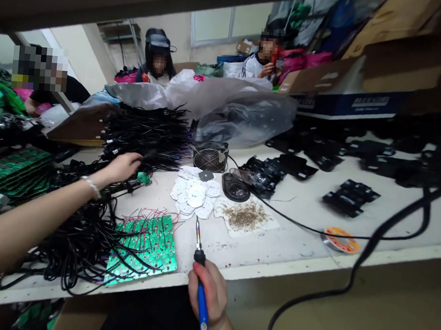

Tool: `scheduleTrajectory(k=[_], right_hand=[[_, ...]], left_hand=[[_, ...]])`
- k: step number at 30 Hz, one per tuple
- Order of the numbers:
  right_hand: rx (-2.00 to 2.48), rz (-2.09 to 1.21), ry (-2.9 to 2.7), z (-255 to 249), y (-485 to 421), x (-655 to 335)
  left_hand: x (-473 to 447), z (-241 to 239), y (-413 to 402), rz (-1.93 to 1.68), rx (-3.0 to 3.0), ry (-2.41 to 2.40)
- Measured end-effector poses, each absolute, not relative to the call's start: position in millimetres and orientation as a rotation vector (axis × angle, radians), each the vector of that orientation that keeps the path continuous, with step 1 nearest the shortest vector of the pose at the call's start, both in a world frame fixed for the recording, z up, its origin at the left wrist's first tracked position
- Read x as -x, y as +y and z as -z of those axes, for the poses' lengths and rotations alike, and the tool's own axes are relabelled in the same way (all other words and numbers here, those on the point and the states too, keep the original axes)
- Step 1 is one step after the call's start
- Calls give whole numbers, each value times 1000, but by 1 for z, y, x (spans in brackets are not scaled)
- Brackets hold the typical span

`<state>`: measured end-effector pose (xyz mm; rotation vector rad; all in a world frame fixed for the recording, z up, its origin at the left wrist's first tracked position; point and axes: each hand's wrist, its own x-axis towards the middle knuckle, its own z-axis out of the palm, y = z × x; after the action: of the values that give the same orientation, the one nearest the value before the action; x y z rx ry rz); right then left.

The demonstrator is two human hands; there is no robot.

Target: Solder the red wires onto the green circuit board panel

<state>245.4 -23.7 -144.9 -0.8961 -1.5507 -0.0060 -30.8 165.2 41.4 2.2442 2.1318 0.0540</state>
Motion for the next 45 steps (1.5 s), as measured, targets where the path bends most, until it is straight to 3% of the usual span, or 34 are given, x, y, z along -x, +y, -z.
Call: scheduleTrajectory(k=[3, 5, 12, 18, 25, 29, 35, 41, 45], right_hand=[[904, 9, -1533, 145, -25, -245], [921, -6, -1516, 144, -26, -244], [956, -51, -1484, 141, -28, -243], [946, -64, -1473, 140, -26, -240], [956, -65, -1507, 129, -26, -241], [934, -83, -1512, 127, -26, -241], [956, -238, -1444, 114, -28, -239], [942, -381, -1479, 81, -21, -227], [914, -410, -1497, 73, -15, -219]], left_hand=[[53, -79, 127, -97, -2404, 2158], [74, -93, 94, 73, -2686, 2123], [128, -68, 17, 399, -2714, 1869], [56, -60, 32, -106, -2594, 1704], [-28, -16, 75, 479, -2580, 1680], [-23, -10, 69, 141, -2501, 1697], [-18, -4, 36, -502, -2545, 1311], [-20, 14, 13, -699, -3007, 1128], [-28, 15, 4, -742, -2762, 1268]])
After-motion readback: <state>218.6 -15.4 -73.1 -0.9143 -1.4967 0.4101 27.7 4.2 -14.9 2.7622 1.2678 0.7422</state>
